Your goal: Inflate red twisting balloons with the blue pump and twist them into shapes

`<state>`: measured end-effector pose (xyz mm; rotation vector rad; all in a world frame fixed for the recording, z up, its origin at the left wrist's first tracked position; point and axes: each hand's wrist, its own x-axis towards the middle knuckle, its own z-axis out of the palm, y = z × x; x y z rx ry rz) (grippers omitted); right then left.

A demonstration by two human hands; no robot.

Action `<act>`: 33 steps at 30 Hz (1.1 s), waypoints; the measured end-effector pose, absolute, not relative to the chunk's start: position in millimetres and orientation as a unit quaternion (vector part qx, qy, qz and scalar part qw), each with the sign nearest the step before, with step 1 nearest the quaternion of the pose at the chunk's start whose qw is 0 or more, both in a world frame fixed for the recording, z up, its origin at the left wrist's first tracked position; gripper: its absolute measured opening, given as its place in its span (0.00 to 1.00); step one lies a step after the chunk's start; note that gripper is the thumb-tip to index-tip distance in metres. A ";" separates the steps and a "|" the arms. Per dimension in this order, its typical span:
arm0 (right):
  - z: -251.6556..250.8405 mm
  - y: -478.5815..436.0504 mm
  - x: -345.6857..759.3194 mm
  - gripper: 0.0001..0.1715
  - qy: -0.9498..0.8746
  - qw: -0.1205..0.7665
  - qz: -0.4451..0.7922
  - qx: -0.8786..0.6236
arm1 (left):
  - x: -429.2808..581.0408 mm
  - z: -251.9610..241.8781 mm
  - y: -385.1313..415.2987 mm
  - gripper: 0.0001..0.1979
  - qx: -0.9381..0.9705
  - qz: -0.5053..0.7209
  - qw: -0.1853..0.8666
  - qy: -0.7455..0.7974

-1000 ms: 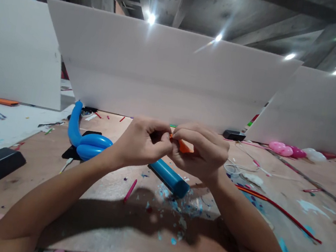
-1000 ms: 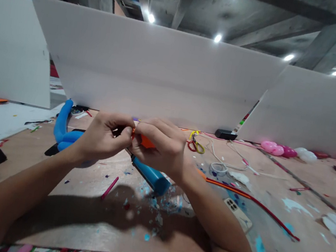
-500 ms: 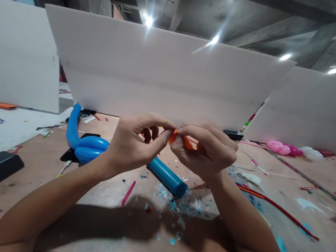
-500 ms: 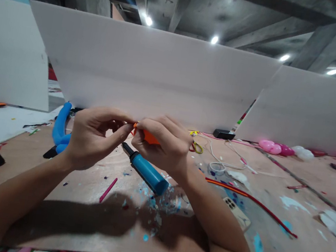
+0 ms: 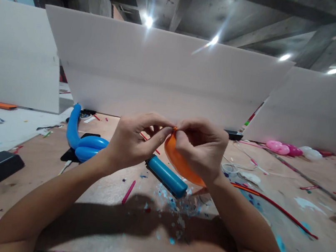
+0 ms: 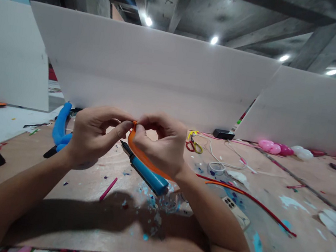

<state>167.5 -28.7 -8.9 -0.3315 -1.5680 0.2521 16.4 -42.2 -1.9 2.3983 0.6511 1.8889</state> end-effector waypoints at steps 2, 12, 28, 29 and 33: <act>-6.7 -30.7 166.5 0.06 -0.692 0.689 0.146 -0.161 | 16.8 -2.7 -42.2 0.03 0.758 0.617 0.016 0.209; -7.9 -30.4 166.6 0.06 -0.694 0.693 0.109 -0.162 | 16.1 -4.9 -43.1 0.05 0.759 0.615 -0.132 0.169; -13.9 -25.5 171.4 0.12 -0.723 0.677 -0.016 -0.137 | 8.7 3.5 -46.0 0.07 0.790 0.560 -0.114 0.222; -14.0 -25.5 172.5 0.13 -0.730 0.668 -0.037 -0.139 | 8.1 4.4 -46.4 0.08 0.794 0.557 -0.104 0.222; -13.2 -28.0 174.9 0.13 -0.751 0.634 -0.110 -0.148 | 9.1 6.2 -48.2 0.07 0.787 0.565 -0.080 0.233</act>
